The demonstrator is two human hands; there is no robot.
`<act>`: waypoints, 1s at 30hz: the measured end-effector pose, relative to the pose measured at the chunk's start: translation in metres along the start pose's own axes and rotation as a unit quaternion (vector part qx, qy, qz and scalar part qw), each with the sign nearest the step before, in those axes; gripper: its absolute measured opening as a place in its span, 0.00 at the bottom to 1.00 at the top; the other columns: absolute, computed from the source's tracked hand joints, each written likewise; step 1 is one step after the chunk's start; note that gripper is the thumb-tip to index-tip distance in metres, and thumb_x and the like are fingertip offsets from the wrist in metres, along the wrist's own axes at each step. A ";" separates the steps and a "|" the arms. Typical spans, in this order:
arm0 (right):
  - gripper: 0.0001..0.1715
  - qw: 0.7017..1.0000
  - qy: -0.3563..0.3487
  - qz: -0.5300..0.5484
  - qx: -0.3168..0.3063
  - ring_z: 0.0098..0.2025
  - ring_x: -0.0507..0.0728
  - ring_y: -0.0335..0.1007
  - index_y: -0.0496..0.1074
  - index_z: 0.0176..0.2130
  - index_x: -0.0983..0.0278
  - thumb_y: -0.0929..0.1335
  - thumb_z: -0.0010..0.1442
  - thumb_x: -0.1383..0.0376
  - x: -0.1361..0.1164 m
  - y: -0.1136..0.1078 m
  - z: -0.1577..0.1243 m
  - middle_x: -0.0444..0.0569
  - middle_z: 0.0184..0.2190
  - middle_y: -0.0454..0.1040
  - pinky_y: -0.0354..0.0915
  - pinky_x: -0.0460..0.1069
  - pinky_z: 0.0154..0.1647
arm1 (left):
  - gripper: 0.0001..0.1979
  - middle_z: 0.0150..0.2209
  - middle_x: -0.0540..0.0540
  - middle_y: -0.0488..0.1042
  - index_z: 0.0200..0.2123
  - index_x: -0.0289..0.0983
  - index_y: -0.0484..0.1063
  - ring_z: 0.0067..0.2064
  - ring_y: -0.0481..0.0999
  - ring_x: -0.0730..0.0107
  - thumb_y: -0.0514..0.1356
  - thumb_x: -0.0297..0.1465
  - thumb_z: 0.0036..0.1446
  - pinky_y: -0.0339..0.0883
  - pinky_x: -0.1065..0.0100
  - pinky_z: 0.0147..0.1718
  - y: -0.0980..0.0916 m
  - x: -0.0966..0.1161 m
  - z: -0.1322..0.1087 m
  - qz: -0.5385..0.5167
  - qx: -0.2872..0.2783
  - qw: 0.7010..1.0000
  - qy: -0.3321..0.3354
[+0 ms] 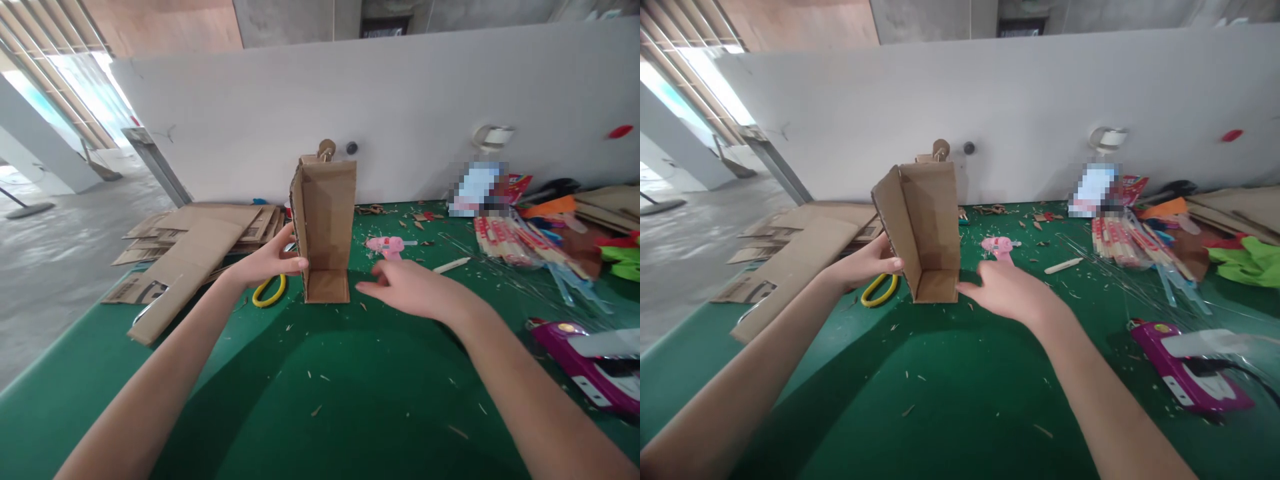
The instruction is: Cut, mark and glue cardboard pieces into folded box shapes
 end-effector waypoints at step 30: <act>0.06 0.943 -0.112 0.227 0.218 0.30 0.56 0.71 0.74 0.33 0.65 0.66 0.58 0.67 -0.006 0.058 0.085 0.47 0.25 0.75 0.61 0.48 0.33 | 0.18 0.40 0.48 0.77 0.39 0.36 0.71 0.44 0.75 0.61 0.56 0.29 0.41 0.69 0.69 0.37 0.026 -0.010 -0.007 0.226 0.050 0.959 -0.160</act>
Point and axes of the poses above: each hand's wrist, its own z-axis towards the middle knuckle, its own y-axis out of the palm, x = y × z, the point moved 4 cm from there along z, towards the middle knuckle
